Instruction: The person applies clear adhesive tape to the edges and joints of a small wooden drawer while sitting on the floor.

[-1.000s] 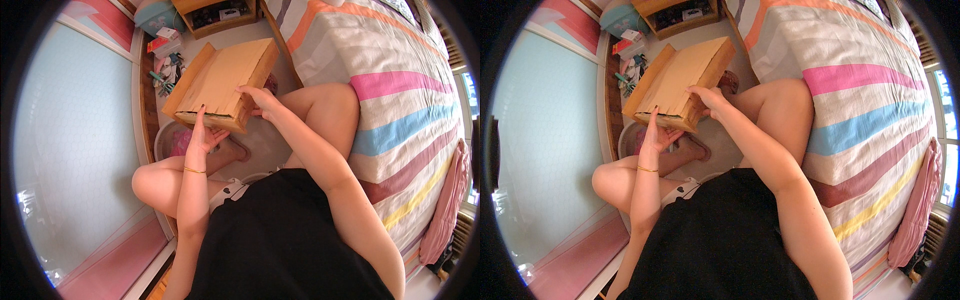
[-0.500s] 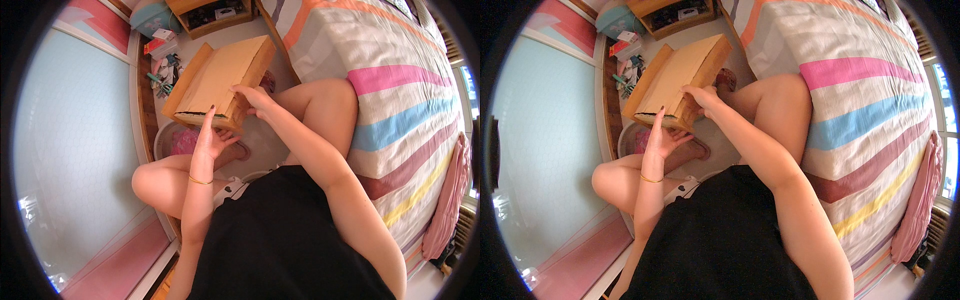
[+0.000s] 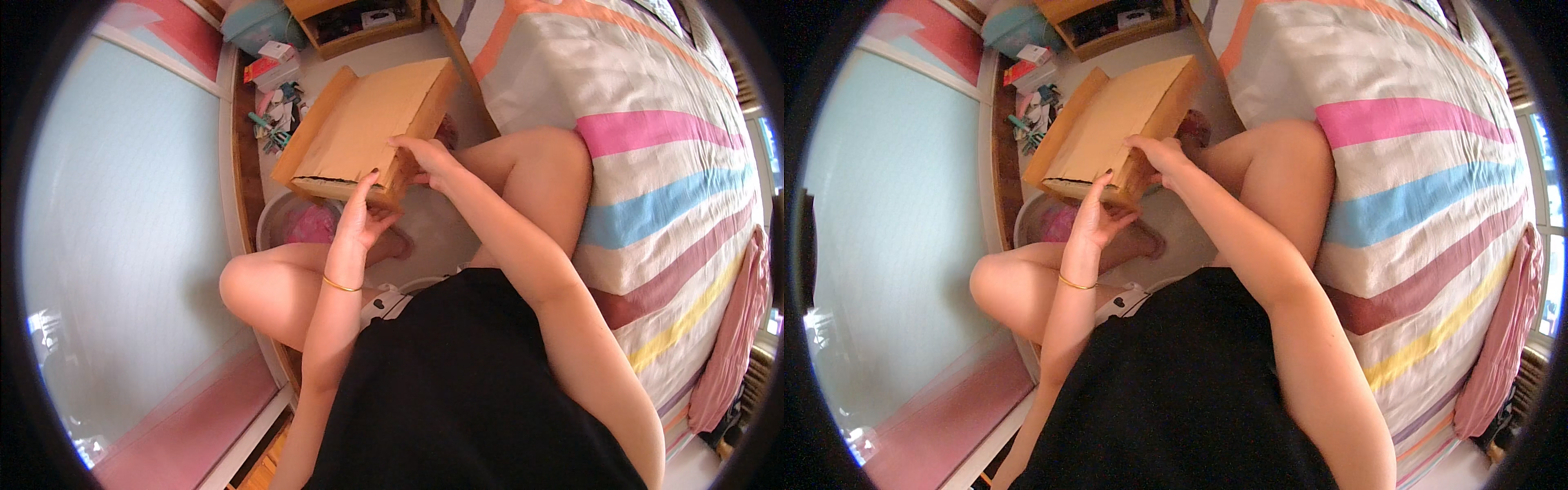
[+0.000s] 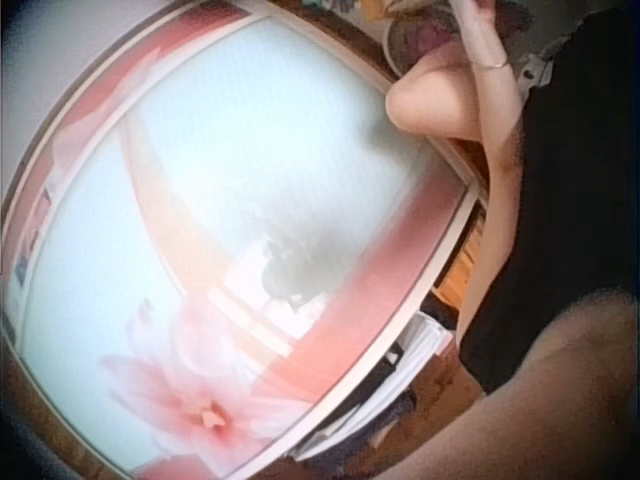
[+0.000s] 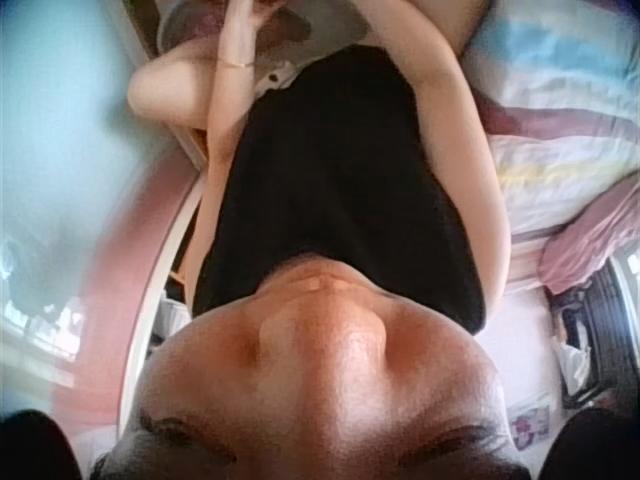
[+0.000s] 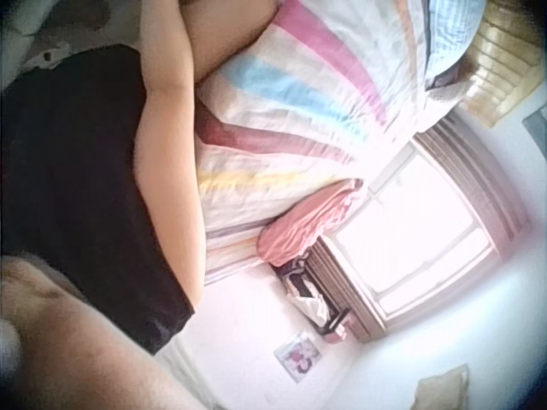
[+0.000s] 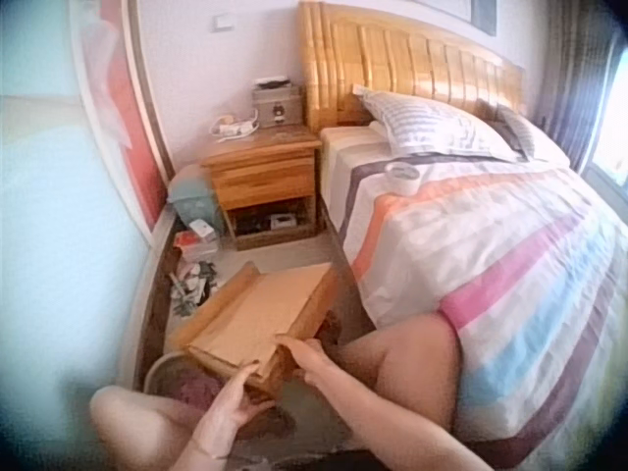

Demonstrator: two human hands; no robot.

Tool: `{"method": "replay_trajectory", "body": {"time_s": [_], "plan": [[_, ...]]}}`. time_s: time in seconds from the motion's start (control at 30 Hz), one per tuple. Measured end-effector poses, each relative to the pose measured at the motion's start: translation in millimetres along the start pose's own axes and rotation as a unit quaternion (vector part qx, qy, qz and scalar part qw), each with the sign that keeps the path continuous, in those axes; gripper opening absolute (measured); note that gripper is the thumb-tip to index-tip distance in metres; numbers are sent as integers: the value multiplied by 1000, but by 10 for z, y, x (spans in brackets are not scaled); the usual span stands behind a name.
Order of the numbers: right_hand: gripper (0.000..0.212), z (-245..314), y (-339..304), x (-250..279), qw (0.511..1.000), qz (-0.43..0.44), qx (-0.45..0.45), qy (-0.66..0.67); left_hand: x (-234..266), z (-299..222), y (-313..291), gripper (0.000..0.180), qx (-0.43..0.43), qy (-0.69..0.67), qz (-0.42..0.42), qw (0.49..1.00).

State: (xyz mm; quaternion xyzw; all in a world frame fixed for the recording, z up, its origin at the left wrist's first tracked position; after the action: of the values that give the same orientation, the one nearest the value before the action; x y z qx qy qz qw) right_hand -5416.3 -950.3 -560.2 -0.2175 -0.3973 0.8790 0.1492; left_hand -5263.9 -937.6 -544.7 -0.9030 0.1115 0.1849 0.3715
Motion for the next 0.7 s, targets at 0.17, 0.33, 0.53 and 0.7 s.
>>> {"method": "replay_trajectory", "body": {"time_s": [0.17, 0.33, 0.53, 0.7], "plan": [[54, -2, -75, -6, 1000, -16, -2, -20, 32, 36, 9, 85, -12, -7, 2, 1000], [57, -41, -98, 19, 1000, 15, 2, -11, 46, 104, 26, 81, -16, -6, 10, 1000], [66, -146, 1, 133, 1000, 6, 5, 1, 183, 125, 35, 95, 26, -10, 9, 1000], [65, -157, -6, 161, 1000, 17, 15, -11, 371, 22, 176, 106, 33, -79, -30, 996]]}}
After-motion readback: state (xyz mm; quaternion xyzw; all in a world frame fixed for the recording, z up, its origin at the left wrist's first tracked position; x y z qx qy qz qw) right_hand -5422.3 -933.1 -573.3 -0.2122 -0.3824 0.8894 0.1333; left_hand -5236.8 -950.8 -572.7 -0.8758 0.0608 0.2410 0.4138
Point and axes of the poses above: each hand's wrist, its own y-axis towards the middle knuckle, its own x-axis out of the back of the hand, z = x × y, the point moved 5 cm from there along y, towards the middle knuckle, and after that the axes turned 9 degrees about -x, right-handed, at the moved point
